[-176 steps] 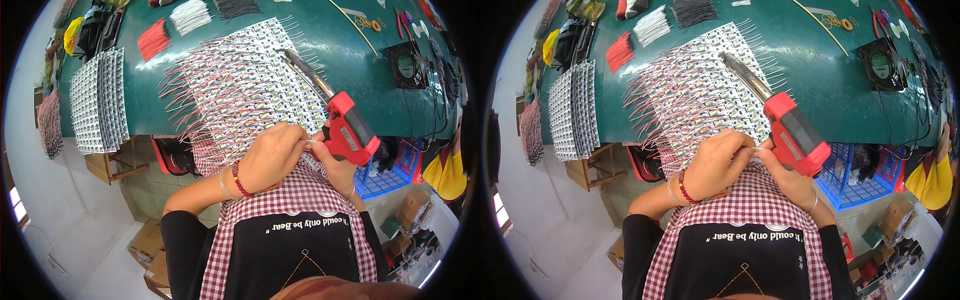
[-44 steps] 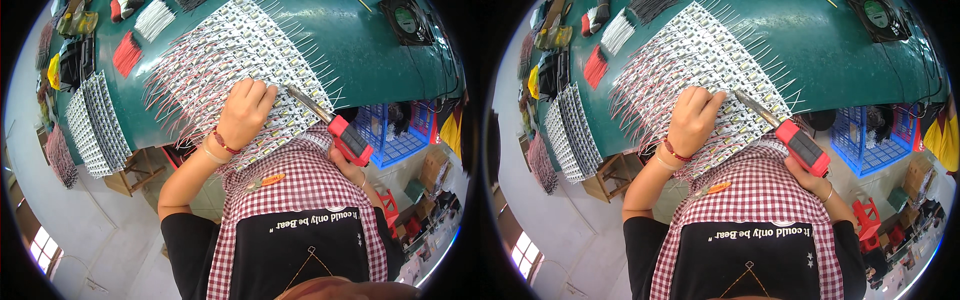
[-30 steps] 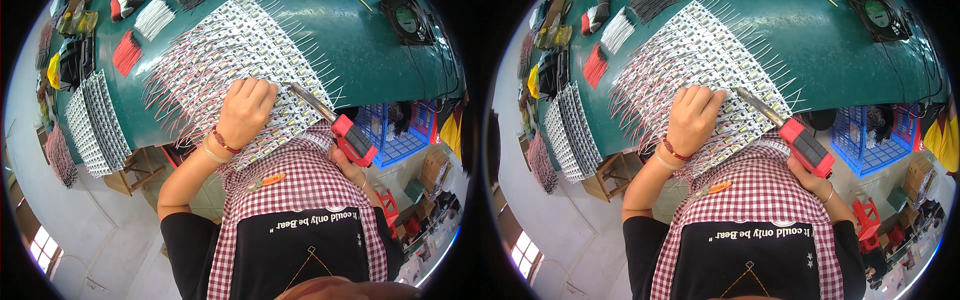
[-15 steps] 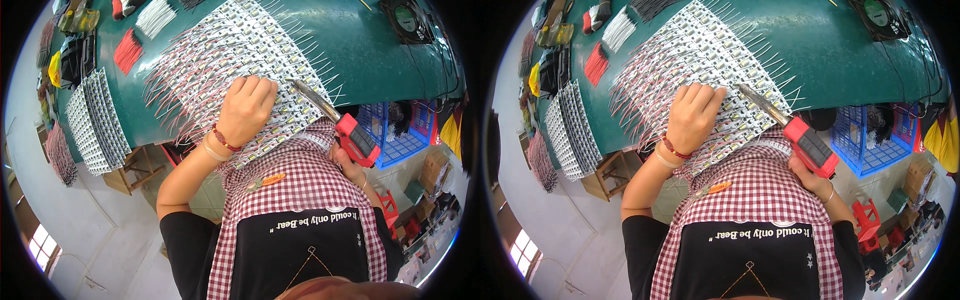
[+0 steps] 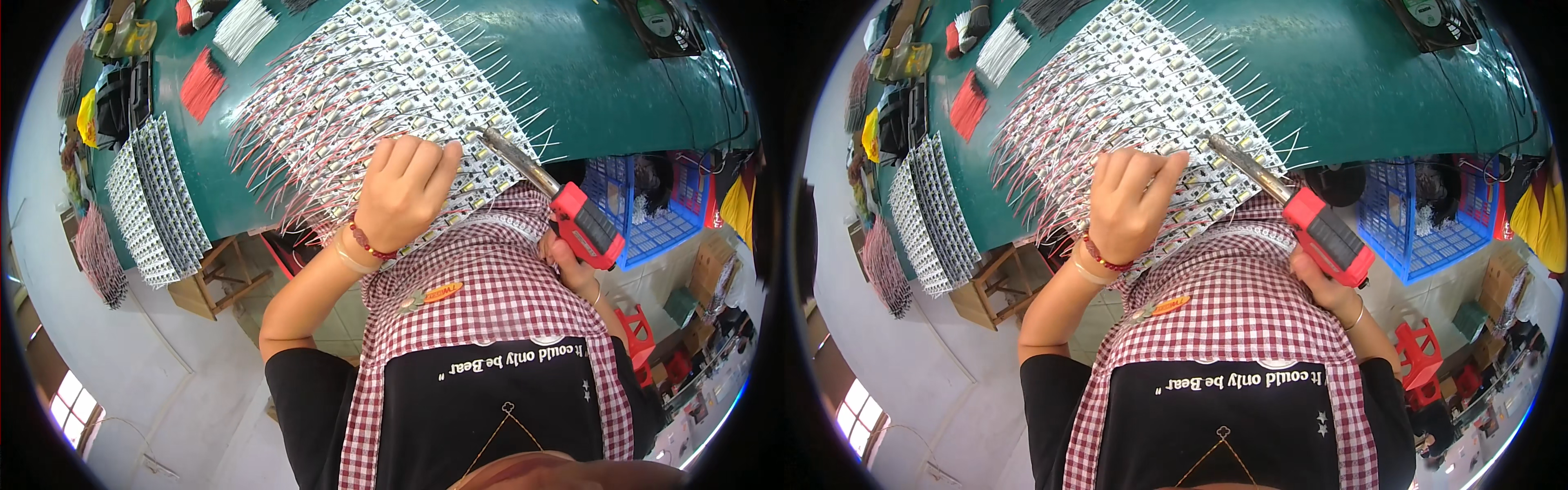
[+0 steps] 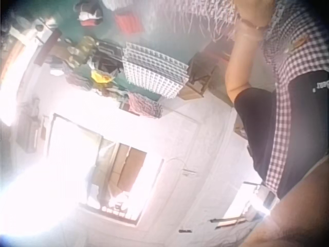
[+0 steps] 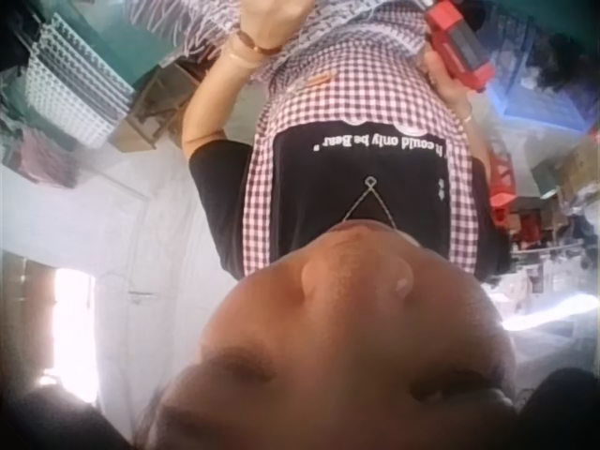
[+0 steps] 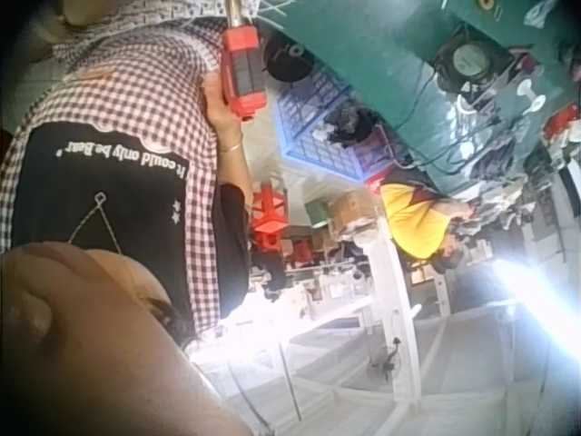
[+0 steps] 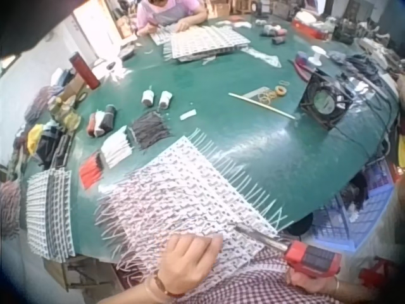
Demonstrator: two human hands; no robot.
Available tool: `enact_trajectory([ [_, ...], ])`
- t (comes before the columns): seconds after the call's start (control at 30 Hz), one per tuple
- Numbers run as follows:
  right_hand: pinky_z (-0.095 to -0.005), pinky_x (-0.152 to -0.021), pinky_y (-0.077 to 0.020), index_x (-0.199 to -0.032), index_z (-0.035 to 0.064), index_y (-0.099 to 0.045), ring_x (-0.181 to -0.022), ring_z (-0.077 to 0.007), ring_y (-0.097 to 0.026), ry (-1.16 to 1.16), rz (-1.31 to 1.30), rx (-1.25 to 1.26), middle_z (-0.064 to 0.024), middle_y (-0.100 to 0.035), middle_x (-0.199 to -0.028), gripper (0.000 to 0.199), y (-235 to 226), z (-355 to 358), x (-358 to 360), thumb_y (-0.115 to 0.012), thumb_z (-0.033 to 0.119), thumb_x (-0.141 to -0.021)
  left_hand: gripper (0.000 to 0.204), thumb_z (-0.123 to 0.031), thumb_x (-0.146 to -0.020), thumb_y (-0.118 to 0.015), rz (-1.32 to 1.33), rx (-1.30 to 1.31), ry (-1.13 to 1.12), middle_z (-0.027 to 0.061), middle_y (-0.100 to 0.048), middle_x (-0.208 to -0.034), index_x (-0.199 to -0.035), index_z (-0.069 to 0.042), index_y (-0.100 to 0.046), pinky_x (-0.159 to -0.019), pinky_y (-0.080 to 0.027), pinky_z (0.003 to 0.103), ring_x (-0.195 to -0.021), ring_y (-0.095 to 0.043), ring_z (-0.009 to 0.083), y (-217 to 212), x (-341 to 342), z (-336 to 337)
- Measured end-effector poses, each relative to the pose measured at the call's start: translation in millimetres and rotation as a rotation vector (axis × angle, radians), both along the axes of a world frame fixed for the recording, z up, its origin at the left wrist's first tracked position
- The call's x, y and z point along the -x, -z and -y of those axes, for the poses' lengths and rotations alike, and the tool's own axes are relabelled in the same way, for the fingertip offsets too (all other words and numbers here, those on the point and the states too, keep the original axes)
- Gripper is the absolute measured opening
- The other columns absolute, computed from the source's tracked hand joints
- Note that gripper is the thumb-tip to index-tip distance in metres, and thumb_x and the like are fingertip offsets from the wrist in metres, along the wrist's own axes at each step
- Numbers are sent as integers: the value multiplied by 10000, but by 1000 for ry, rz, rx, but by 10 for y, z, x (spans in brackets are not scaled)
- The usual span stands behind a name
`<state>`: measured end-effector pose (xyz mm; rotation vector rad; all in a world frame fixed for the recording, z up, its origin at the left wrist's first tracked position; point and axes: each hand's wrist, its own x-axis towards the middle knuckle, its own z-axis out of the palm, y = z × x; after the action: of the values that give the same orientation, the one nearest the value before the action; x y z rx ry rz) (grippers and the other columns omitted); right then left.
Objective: The person uses a soldering iron to attach red and white wires to a large LED strip panel. They repeatedly pick up individual wires, place them onto the panel, and apply heat with the soldering iron to secure the connections. The task is performed at a green workbench in a workshop setting.
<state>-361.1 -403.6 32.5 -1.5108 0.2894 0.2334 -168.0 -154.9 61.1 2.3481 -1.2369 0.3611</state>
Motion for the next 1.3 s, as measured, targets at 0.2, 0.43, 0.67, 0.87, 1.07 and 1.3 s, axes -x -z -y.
enact_trajectory([
  [0.2, -301, -663, -467, -901, 6, -617, -720, -141, -576, -77, -101, 13, -44, -609, -782, 76, 61, 112, 100, -612, 82, -911, 298, -38, -725, -598, -115, -21, 31, 83, -471, -817, -1013, 31, -629, -674, -425, 338, -753, -487, 229, 124, 18, 0],
  [0.43, -281, -653, -365, -791, 52, -489, -670, -135, -434, -100, -92, 110, -23, -458, -698, 344, 34, 51, 60, -570, 337, -966, 282, -32, -726, -589, -99, -36, 24, 89, -462, -815, -996, 40, -622, -675, -427, 337, -748, -483, 230, 130, 12, 26],
  [0.67, -304, -617, -471, -903, 4, -642, -664, -155, -590, -40, -54, 134, -58, -629, -763, 88, 78, 51, 40, -667, 55, -836, 307, 14, -705, -612, -124, -17, 13, 91, -475, -778, -1009, 47, -643, -681, -441, 358, -732, -512, 248, 74, 4, 82],
  [0.87, -293, -609, -474, -896, -8, -644, -650, -146, -601, -49, -25, 118, -58, -635, -743, 94, 130, 85, 82, -669, 63, -839, 320, 11, -702, -612, -124, -96, 21, 92, -482, -791, -1018, 53, -638, -684, -442, 351, -741, -511, 243, 46, 6, 77],
  [1.07, -296, -600, -481, -900, -12, -646, -638, -156, -609, -16, 13, 94, -66, -640, -732, 97, 91, 59, 51, -667, 64, -844, 274, -21, -719, -619, -46, -150, -24, 64, -488, -788, -989, 3, -652, -677, -407, 348, -745, -512, 219, 7, 15, 91],
  [1.3, -310, -666, -477, -896, 0, -625, -720, -160, -592, -7, -75, 7, -60, -622, -781, 92, 126, 110, 202, -634, 91, -891, 226, 1, -734, -654, 11, -145, -121, 36, -506, -770, -955, -41, -676, -653, -371, 346, -731, -523, 195, -148, 34, -57],
])
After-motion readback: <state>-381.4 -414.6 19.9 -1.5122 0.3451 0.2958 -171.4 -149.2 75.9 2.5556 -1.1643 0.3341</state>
